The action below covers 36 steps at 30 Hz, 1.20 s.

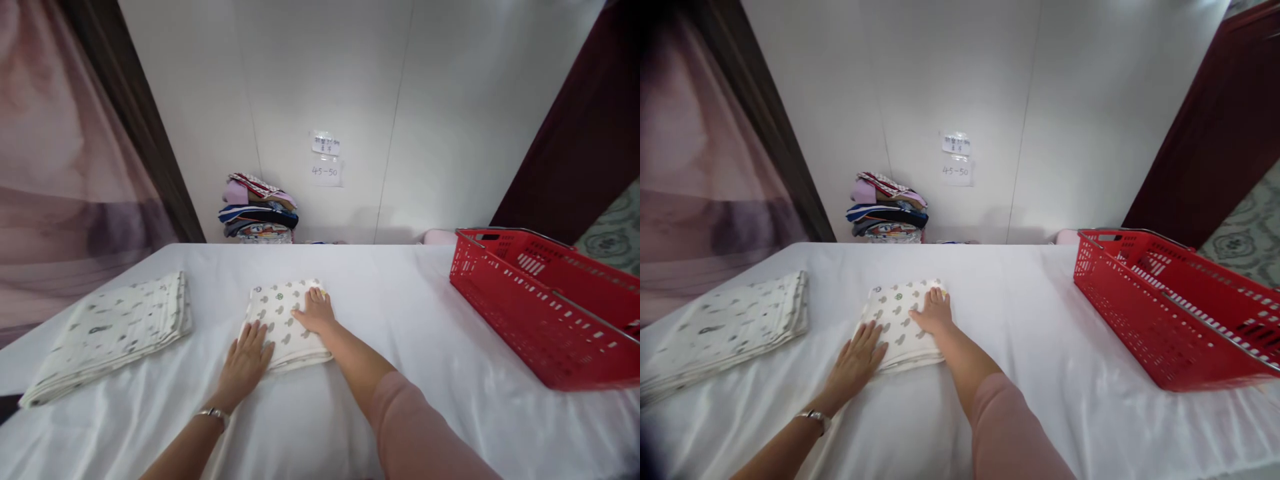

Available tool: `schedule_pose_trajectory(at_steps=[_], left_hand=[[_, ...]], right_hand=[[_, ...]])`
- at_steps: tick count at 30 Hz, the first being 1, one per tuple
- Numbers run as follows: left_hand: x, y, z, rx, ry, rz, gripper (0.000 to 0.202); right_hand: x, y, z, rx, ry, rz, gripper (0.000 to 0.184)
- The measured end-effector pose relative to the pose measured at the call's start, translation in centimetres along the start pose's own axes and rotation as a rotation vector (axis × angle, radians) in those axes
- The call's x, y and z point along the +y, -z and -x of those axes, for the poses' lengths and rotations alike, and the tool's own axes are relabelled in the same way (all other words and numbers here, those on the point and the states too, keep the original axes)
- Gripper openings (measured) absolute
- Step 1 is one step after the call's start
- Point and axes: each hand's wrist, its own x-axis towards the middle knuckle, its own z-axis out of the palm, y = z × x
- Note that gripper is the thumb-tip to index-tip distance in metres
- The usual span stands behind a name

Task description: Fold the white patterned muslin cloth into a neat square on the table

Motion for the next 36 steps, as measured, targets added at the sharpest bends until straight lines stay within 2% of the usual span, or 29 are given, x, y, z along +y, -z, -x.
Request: schedule_pose_trajectory(at_steps=[3, 6, 9, 13, 15, 17, 20, 23, 28, 32, 34, 36], left_hand=[[0.7, 0.9, 0.3, -0.043, 0.025, 0.026, 0.053], [1.2, 1.4, 0.6, -0.061, 0.039, 0.068, 0.050], [1.4, 1.3, 1.1, -0.029, 0.068, 0.111, 0.049], [1.3, 1.4, 1.7, 0.034, 0.128, 0.314, 0.050], [0.8, 1.8, 1.6, 0.077, 0.223, 0.491, 0.052], [0.1, 2.3, 1.1, 0.070, 0.401, 0.688, 0.053], [-0.9, 2.8, -0.1, -0.035, 0.626, 0.885, 0.057], [-1.2, 3.3, -1.0, -0.121, 0.704, 0.989, 0.056], [-0.4, 4.2, 0.0, -0.322, 0.695, 1.319, 0.035], [0.5, 4.3, 2.6, -0.443, 0.677, 1.581, 0.040], [1.0, 4.3, 3.6, -0.466, 0.667, 1.725, 0.045], [1.4, 4.5, 3.9, -0.433, 0.677, 1.805, 0.043]], right_hand=[[-0.2, 0.5, 0.1, -0.029, -0.007, -0.012, 0.074], [0.5, 1.0, 0.6, -0.012, -0.013, -0.113, 0.061], [2.1, 0.9, 2.2, 0.112, -0.133, -0.362, 0.059], [4.4, 0.3, 5.9, 0.084, -0.285, -0.710, 0.072], [5.0, 0.5, 7.6, 0.076, -0.336, -0.790, 0.078], [5.1, 1.0, 8.5, 0.066, -0.382, -0.832, 0.081], [4.6, 2.0, 8.5, 0.032, -0.445, -0.853, 0.085], [3.9, 2.8, 7.4, -0.019, -0.503, -0.852, 0.088], [4.4, 3.7, 7.3, -0.097, -0.470, -1.115, 0.092], [6.3, 4.7, 9.9, -0.151, -0.484, -1.153, 0.097], [7.1, 5.1, 11.0, -0.208, -0.523, -1.124, 0.097], [7.5, 5.2, 11.4, -0.230, -0.534, -1.106, 0.095]])
